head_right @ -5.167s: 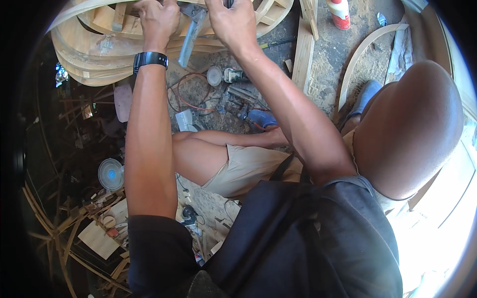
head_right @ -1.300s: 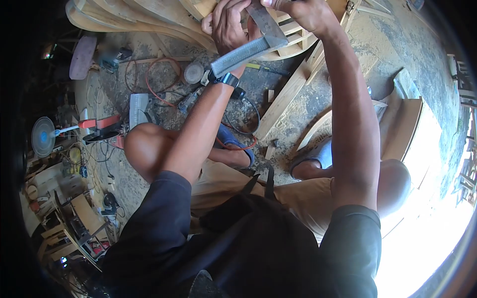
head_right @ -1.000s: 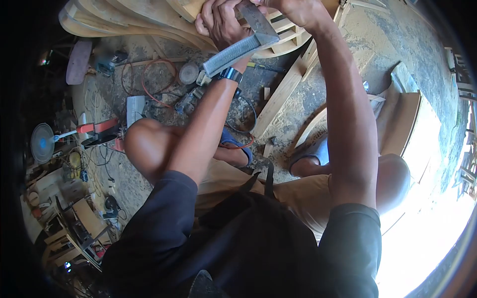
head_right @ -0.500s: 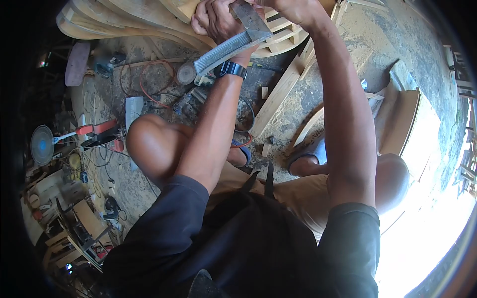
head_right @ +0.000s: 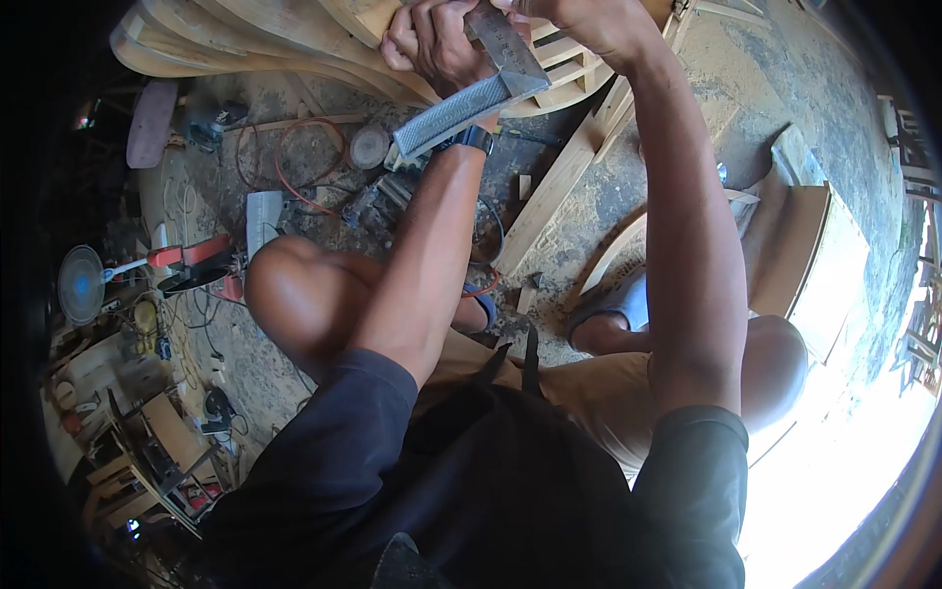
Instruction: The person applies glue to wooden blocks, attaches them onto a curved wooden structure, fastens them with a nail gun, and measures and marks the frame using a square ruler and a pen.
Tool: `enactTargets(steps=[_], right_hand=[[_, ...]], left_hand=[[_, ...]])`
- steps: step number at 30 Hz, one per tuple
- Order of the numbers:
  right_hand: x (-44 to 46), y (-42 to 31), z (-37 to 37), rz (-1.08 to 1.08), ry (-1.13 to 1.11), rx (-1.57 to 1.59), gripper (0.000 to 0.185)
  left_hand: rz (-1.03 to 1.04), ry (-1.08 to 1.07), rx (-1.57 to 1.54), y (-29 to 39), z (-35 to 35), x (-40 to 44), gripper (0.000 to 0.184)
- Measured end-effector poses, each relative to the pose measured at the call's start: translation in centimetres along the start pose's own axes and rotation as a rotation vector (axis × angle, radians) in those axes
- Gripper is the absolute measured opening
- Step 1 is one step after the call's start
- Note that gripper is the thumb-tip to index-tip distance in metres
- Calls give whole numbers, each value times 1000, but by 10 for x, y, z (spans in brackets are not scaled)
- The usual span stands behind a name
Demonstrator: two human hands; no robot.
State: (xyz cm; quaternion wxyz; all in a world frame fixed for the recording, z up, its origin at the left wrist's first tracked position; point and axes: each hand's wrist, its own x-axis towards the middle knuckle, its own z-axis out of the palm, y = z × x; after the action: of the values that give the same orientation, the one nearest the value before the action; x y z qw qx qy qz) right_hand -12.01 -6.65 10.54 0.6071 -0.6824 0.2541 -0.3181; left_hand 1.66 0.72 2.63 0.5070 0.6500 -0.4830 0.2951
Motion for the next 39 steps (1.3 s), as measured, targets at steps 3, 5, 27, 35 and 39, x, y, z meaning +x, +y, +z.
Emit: enactTargets(steps=[3,5,27,35,39], right_hand=[[-7,-16,0,13,62,-151,27],[-17,-30,1,6,107,-256,26],[-84,-46,128,-205,386,-1106,47],[-69,-39,126,-220,428,-1166,33],[-67,-41,127,-191,411,-1124,32]], left_hand=[[5,-11,1,0,1,1,47],[10,-23,2,1,1,0,47],[73,-134,-51,8,-18,2,43],[87,85,-94,6,0,4,39],[101,42,-91,8,-4,6,38]])
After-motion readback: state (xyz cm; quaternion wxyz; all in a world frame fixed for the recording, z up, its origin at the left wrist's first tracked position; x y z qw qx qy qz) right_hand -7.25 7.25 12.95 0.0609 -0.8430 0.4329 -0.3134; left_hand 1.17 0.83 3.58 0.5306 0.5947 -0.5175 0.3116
